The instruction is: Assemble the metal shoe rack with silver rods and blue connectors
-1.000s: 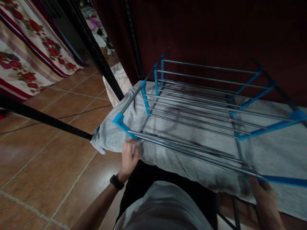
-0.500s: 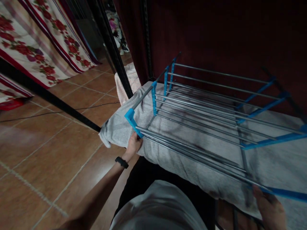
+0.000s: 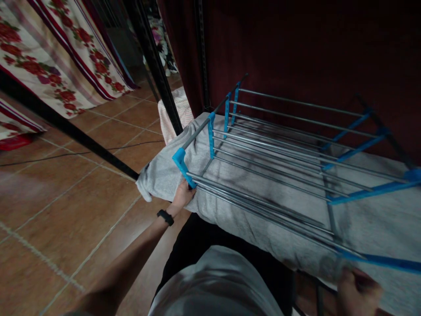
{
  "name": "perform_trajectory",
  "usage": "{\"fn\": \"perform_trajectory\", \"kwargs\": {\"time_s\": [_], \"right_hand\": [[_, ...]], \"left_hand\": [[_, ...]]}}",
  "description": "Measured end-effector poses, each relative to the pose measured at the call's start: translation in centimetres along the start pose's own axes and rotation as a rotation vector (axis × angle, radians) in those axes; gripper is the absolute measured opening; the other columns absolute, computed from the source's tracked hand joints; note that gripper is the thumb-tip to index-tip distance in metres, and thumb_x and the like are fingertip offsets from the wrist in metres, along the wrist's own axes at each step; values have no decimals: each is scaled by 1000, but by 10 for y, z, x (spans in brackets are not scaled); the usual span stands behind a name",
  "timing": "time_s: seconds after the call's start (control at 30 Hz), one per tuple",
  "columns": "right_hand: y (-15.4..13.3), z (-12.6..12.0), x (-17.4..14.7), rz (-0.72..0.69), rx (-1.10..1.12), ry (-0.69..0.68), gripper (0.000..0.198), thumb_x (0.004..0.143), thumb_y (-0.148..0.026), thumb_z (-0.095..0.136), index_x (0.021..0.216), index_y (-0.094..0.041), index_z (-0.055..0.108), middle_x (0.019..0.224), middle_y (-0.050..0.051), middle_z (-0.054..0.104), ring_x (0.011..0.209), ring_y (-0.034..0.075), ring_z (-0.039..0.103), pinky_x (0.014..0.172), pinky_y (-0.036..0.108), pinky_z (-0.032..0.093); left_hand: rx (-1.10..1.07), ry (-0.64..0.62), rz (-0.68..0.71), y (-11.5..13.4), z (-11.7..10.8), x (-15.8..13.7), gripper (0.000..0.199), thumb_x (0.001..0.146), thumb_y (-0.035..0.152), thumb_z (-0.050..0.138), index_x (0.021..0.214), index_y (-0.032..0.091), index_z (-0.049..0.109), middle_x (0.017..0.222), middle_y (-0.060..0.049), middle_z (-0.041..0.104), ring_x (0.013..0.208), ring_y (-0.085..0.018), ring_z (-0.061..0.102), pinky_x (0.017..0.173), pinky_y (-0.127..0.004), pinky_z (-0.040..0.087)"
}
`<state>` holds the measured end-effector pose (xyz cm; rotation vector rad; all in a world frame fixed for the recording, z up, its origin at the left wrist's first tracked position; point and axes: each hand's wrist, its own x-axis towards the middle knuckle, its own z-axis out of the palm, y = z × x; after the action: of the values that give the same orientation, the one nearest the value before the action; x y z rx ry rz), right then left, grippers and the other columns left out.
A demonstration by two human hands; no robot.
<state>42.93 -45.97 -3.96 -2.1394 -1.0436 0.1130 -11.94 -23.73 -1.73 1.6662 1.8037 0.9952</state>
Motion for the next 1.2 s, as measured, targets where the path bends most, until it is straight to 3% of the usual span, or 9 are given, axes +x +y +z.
{"fn": "perform_trajectory", "kwargs": {"time_s": [0.07, 0.17, 0.27, 0.47, 0.77, 1.2], "right_hand": [[-19, 14, -17, -195, -36, -8, 37, 89, -51, 46, 112, -29, 65, 89, 17, 66, 91, 43, 67, 77, 60, 51], [-51, 45, -29, -551, -56, -127, 40, 95, -42, 43, 125, -22, 60, 120, 19, 65, 114, 39, 60, 97, 58, 47], [-75, 74, -25, -694, -155, -159, 41, 99, -38, 39, 130, -18, 59, 122, 17, 65, 116, 34, 58, 104, 55, 40], [-75, 98, -6, -756, -218, -240, 40, 101, -40, 36, 118, -20, 67, 112, 13, 69, 109, 31, 57, 98, 47, 41], [-62, 96, 2, -782, -136, -296, 38, 101, -41, 40, 120, -23, 68, 111, 10, 72, 106, 28, 61, 96, 43, 43], [-63, 92, 6, -835, -186, -297, 41, 104, -42, 37, 121, -22, 68, 113, 8, 74, 105, 26, 64, 94, 40, 43]], "left_hand": [[-2, 8, -5, -1, 2, -1, 15, 65, 20, 62, 79, 19, 57, 79, -3, 57, 79, -20, 56, 81, -35, 52], [-3, 24, -6, -2, 4, -2, 16, 67, 20, 61, 82, 19, 56, 81, -3, 57, 79, -20, 56, 81, -35, 52], [-1, 26, -1, -1, 4, -2, 14, 67, 18, 61, 81, 19, 56, 80, -3, 59, 82, -21, 57, 82, -35, 52], [10, 74, -13, 5, 4, -3, 16, 64, 14, 61, 78, 19, 56, 83, -4, 62, 86, -23, 59, 84, -36, 51], [-8, 81, -27, 11, 4, -7, 12, 65, 17, 60, 77, 19, 57, 77, -4, 63, 80, -21, 60, 78, -34, 52], [27, 65, -33, 3, 4, -9, 12, 67, 20, 62, 77, 19, 55, 75, -1, 61, 74, -19, 59, 74, -32, 51]]}}
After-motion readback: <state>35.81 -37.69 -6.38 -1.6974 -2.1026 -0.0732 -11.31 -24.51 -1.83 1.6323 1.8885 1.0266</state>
